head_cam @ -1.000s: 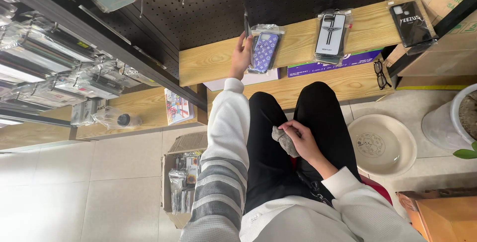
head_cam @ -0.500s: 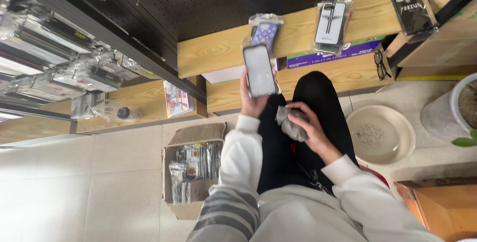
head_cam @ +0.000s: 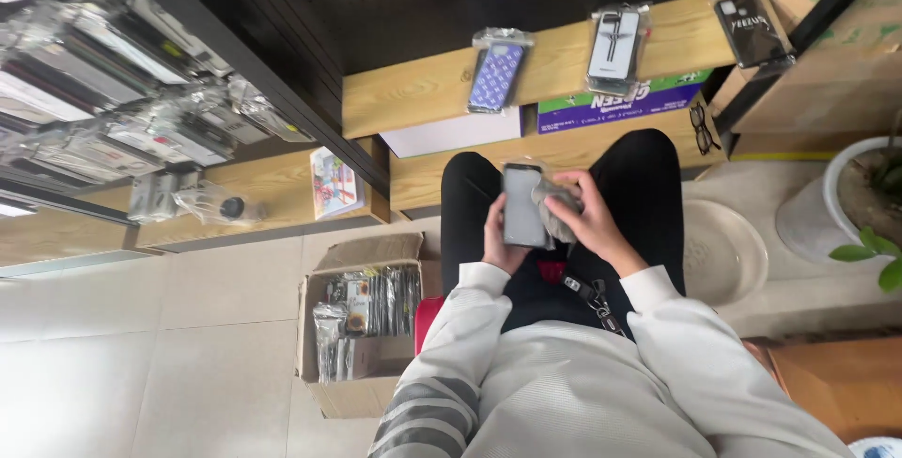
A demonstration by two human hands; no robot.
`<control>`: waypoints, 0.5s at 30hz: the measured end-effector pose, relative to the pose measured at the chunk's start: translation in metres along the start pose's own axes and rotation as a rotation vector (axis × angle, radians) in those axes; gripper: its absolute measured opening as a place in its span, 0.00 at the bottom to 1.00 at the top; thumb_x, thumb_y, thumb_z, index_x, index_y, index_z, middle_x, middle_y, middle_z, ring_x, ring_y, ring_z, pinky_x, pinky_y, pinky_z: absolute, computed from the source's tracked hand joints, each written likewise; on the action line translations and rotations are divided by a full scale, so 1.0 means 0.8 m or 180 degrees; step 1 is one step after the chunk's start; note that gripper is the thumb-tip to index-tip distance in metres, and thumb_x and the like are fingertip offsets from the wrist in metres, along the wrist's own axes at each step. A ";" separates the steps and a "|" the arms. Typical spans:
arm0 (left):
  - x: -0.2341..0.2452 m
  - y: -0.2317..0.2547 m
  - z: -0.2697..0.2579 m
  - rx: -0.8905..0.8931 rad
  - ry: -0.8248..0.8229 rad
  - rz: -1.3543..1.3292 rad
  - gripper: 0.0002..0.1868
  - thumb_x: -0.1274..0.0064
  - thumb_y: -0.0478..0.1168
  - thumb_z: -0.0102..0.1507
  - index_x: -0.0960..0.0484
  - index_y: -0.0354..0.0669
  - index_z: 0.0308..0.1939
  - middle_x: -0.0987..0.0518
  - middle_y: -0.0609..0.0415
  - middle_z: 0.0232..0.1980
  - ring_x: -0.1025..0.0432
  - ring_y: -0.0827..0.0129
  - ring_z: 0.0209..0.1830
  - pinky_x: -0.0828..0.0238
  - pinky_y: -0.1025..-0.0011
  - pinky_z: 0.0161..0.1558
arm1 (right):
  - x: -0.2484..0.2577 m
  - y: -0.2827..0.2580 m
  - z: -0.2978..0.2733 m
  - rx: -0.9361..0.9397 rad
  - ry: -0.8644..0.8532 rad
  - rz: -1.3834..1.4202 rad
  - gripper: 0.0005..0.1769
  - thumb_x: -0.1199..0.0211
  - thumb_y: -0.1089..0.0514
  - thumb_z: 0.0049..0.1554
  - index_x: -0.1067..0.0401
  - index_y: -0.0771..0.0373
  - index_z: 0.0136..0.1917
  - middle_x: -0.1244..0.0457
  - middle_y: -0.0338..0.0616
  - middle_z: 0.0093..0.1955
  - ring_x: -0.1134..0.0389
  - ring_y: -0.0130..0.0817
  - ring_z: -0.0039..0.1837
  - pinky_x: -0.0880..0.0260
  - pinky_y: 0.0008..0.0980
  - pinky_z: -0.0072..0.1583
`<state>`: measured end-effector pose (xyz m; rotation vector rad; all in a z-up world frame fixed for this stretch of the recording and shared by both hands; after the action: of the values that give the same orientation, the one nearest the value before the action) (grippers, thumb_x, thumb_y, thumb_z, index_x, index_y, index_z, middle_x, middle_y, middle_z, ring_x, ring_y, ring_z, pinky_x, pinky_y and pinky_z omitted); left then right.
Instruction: Cleaning and wiping down various mobile phone cases with a cloth at a service desk.
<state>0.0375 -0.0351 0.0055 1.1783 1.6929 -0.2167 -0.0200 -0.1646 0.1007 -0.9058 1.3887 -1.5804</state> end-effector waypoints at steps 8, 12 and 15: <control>0.021 0.002 0.034 -0.0160 0.0013 0.0410 0.28 0.39 0.61 0.62 0.17 0.43 0.54 0.17 0.48 0.51 0.20 0.57 0.46 0.22 0.56 0.47 | -0.017 -0.021 -0.008 0.0483 -0.0182 -0.1428 0.15 0.29 0.54 0.58 0.27 0.58 0.56 0.29 0.52 0.51 0.27 0.50 0.57 0.28 0.47 0.56; 0.029 0.004 0.040 -0.0270 -0.0012 0.0449 0.31 0.40 0.62 0.62 0.19 0.41 0.57 0.18 0.45 0.55 0.21 0.54 0.50 0.23 0.53 0.51 | -0.036 -0.034 -0.021 0.0533 -0.0536 -0.1549 0.11 0.30 0.57 0.57 0.24 0.60 0.52 0.29 0.51 0.48 0.27 0.51 0.55 0.27 0.48 0.55; 0.032 0.005 0.044 -0.0321 0.0096 0.0675 0.34 0.39 0.61 0.63 0.23 0.44 0.63 0.22 0.45 0.60 0.24 0.55 0.55 0.23 0.56 0.53 | -0.023 -0.043 -0.014 0.0733 -0.0220 -0.1688 0.06 0.32 0.64 0.58 0.24 0.62 0.50 0.30 0.52 0.44 0.28 0.49 0.47 0.28 0.47 0.49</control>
<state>0.0628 -0.0401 -0.0302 1.2797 1.5724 0.0173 -0.0269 -0.1413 0.1336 -1.2372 0.9320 -2.0275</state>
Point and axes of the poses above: each hand's wrist, its own z-axis towards the middle knuckle, its own x-axis out of the back of the hand, y = z × x, the point moved 9 cm from there along z, towards the middle knuckle
